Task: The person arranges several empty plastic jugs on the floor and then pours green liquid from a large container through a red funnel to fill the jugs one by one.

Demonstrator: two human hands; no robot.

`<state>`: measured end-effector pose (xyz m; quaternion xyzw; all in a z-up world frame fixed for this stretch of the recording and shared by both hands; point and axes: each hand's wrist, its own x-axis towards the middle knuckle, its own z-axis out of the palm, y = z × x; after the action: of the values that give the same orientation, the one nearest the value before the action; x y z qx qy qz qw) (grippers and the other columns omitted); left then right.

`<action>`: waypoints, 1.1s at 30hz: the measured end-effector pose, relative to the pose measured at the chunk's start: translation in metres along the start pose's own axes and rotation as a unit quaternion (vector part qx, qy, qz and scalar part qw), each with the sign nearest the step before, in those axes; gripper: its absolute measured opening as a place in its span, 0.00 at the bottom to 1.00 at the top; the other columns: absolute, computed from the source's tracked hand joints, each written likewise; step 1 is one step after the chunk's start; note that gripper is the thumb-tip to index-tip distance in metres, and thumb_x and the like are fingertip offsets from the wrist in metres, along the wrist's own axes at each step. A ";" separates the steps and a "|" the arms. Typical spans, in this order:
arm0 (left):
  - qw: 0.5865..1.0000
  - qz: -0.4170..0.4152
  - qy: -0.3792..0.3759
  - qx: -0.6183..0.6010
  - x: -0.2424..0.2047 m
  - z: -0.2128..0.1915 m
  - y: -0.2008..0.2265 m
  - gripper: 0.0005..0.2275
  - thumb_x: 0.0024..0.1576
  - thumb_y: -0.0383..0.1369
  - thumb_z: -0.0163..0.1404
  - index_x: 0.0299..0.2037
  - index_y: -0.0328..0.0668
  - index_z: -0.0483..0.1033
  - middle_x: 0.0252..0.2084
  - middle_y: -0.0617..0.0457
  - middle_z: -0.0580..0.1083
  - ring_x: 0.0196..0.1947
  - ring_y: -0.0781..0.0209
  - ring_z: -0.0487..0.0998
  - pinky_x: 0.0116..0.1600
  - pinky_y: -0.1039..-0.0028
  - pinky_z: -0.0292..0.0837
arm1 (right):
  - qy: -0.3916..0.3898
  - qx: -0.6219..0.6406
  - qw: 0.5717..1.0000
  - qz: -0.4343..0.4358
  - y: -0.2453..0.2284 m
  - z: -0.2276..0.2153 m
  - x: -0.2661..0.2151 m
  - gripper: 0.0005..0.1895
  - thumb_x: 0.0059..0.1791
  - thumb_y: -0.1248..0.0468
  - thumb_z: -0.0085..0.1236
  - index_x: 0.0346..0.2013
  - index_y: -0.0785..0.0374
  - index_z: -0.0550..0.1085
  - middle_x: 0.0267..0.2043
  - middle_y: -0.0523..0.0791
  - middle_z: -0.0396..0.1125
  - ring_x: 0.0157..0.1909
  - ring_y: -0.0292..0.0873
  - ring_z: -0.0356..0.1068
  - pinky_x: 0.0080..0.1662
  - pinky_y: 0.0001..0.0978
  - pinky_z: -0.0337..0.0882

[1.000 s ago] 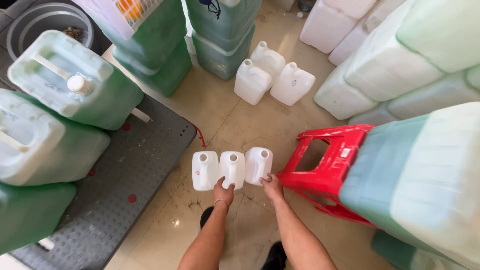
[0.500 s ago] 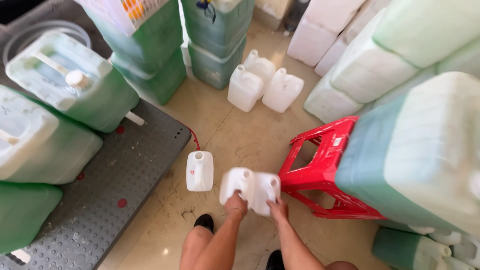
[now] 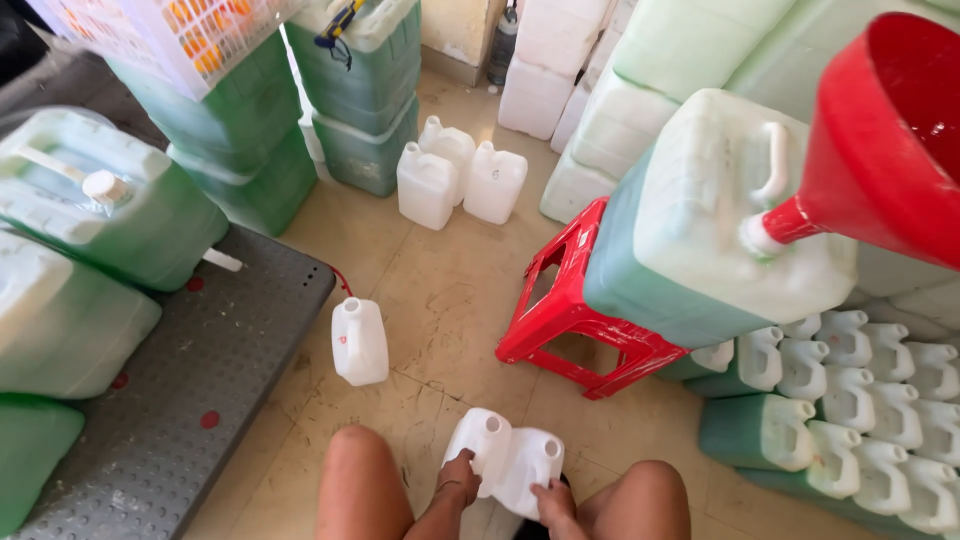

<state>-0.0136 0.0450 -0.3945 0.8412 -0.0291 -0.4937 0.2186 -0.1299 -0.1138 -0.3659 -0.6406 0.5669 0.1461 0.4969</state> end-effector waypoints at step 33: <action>0.994 0.099 -0.022 0.037 -0.026 -0.015 0.046 0.28 0.57 0.39 0.61 0.66 0.46 0.64 0.60 0.48 0.75 0.59 0.55 0.77 0.63 0.69 0.74 | -0.040 -0.017 0.999 -0.006 0.076 -0.024 0.035 0.20 0.49 0.58 0.63 0.53 0.63 0.73 0.52 0.48 0.75 0.57 0.46 0.75 0.60 0.35 0.70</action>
<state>-0.0061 0.0159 -0.3487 0.8307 -0.1350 -0.4867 0.2343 -0.1943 -0.1428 -0.4174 -0.6462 0.5397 0.1785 0.5092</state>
